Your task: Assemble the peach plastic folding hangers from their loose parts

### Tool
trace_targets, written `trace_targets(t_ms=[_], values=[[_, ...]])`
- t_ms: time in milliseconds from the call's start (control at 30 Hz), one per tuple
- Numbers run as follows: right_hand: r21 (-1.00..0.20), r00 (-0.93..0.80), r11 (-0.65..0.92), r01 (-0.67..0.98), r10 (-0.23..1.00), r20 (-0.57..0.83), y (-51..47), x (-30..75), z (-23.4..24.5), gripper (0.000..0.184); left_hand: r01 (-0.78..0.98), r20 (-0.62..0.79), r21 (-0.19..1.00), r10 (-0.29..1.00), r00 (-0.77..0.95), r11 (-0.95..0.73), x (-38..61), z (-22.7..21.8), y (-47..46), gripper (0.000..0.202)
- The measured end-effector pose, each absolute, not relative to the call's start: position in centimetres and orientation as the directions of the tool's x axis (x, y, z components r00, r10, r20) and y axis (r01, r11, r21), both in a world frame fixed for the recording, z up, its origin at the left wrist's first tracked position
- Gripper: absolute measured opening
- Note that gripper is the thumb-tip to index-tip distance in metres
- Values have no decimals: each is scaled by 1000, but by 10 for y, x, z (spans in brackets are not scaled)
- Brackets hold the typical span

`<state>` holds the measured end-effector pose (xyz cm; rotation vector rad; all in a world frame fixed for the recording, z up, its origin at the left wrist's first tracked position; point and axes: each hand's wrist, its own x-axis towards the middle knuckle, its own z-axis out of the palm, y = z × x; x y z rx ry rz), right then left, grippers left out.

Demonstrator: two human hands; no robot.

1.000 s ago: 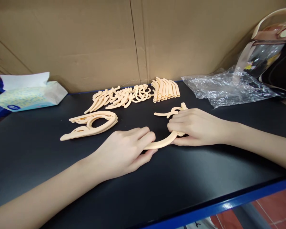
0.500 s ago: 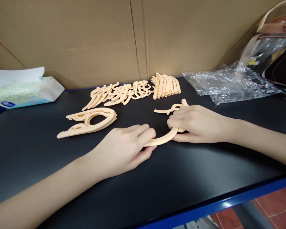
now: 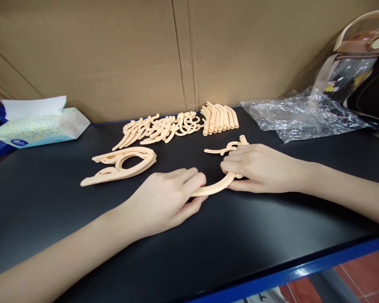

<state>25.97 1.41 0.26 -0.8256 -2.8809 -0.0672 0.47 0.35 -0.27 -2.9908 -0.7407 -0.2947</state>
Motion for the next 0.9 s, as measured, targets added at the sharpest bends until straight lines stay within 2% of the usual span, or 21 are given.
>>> trace_targets(t_ms=[433, 900], values=[[-60, -822, 833, 550, 552, 136, 14, 259, 4, 29, 464, 228, 5, 453, 862, -886, 5, -6, 4, 12], [-70, -820, 829, 554, 559, 127, 14, 259, 5, 29, 464, 222, -4, 452, 864, -886, 7, -5, 2, 14]])
